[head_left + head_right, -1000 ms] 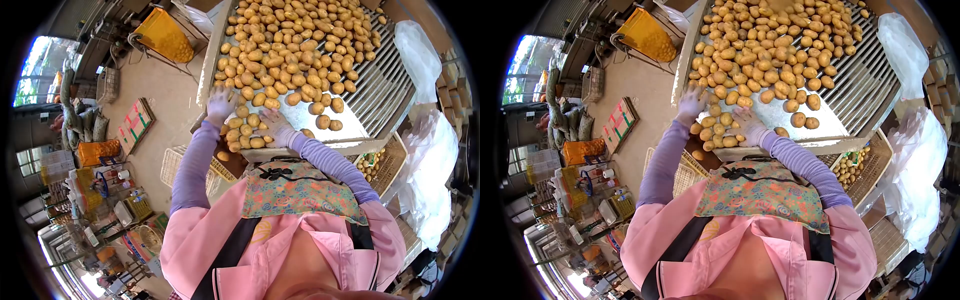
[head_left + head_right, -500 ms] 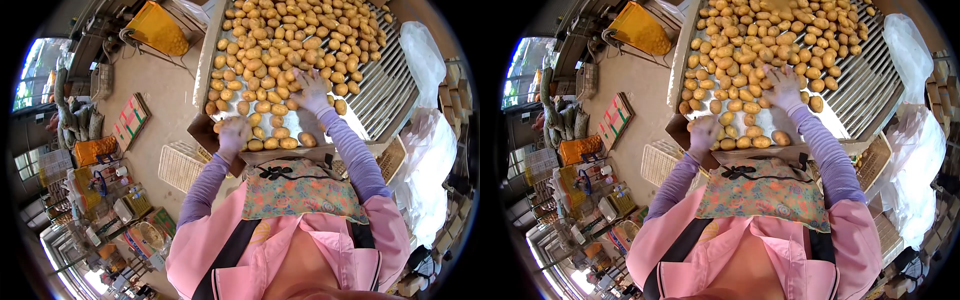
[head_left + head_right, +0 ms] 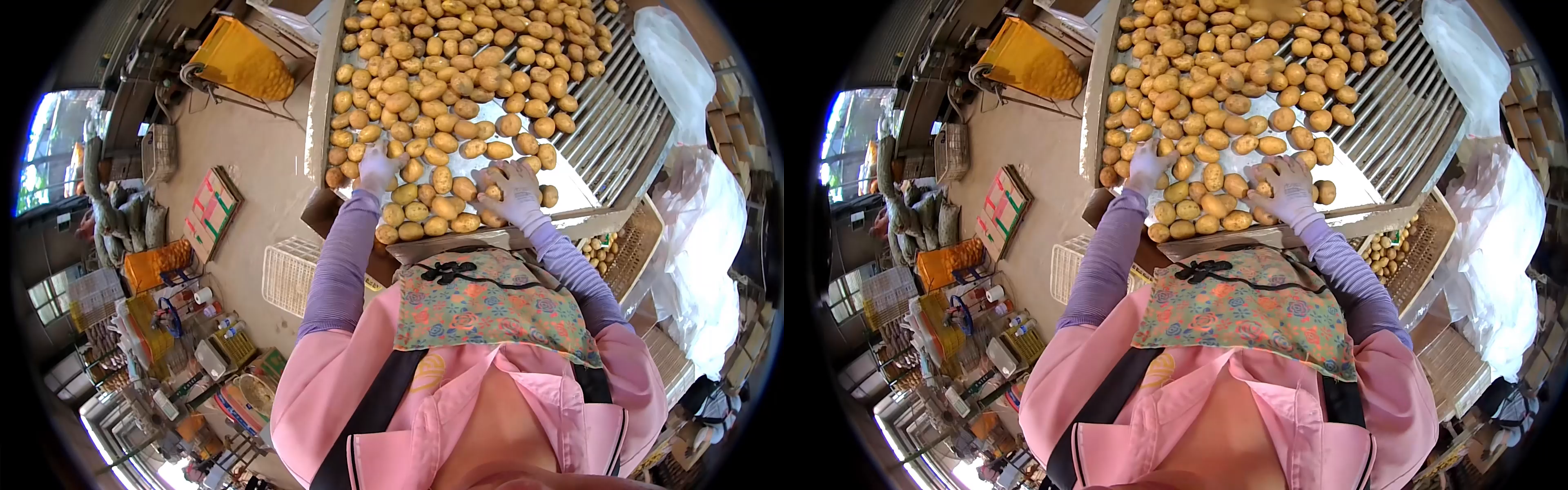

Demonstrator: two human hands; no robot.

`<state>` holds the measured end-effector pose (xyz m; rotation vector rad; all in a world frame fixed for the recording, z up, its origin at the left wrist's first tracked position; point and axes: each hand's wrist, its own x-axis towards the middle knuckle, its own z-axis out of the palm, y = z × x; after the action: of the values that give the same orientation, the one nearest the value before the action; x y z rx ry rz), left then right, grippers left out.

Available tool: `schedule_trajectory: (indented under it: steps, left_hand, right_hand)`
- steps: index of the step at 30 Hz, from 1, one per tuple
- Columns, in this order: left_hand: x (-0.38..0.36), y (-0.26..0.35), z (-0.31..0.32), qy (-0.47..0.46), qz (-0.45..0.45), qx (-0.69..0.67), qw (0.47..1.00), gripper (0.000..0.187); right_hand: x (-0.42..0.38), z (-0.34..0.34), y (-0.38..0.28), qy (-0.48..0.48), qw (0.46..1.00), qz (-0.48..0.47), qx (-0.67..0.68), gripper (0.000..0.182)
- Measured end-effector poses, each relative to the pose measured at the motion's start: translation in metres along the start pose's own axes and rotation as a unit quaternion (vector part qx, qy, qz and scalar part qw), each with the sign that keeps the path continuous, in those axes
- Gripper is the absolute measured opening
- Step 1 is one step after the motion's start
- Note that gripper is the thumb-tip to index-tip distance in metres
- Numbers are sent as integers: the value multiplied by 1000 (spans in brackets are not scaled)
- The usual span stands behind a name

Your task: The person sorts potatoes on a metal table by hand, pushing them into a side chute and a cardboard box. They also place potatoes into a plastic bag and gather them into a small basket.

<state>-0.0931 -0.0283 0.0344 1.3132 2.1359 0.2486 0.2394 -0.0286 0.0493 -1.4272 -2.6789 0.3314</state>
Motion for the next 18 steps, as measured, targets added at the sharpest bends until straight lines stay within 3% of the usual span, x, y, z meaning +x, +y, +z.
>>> schedule_trajectory:
  steps: [1, 2, 3, 4, 5, 6, 7, 8, 11, 13, 14, 15, 18]
  left_hand:
    - [-8, 2, 0, 15, 12, -31, 999, 83]
    - [-15, -2, 20, 134, 109, 23, 985, 84]
    - [-29, 10, 23, 131, 117, 25, 984, 84]
    - [-50, 25, 24, 148, 182, 18, 972, 85]
    - [-70, 39, 29, 163, 245, 7, 956, 86]
    - [-88, 50, 39, 151, 251, 6, 956, 86]
    - [-101, 62, 48, 177, 321, 8, 930, 88]
    - [-111, 71, 52, 205, 388, 9, 898, 90]
    - [-129, 82, 44, 188, 356, -21, 915, 96]
    - [-131, 81, 34, 174, 349, -26, 920, 94]
    - [-132, 79, 30, 155, 371, -39, 915, 93]
    - [-133, 77, 28, 135, 392, -53, 909, 91]
    - [-132, 74, 40, 125, 414, -56, 900, 89]
  right_hand:
    - [-5, -4, -2, 3, 1000, 4, 0, 61]
    - [-8, -13, -10, 30, 998, 34, 50, 63]
    - [-9, -20, -16, 58, 991, 64, 99, 65]
    - [-12, -22, -22, 79, 967, 54, 235, 64]
    - [-9, -27, -33, 74, 904, 32, 419, 64]
    - [-9, -21, -44, 0, 782, 60, 620, 65]
    - [-8, -15, -52, -68, 614, 79, 783, 66]
    - [-8, -17, -60, -62, 611, 82, 785, 66]
    - [-11, -35, -58, -68, 580, 108, 804, 65]
    - [-14, -40, -49, -30, 707, -11, 707, 64]
    - [-17, -47, -51, -19, 723, -17, 691, 63]
    - [-20, -49, -53, -16, 721, -13, 692, 63]
    - [-26, -48, -57, -45, 644, 19, 764, 62]
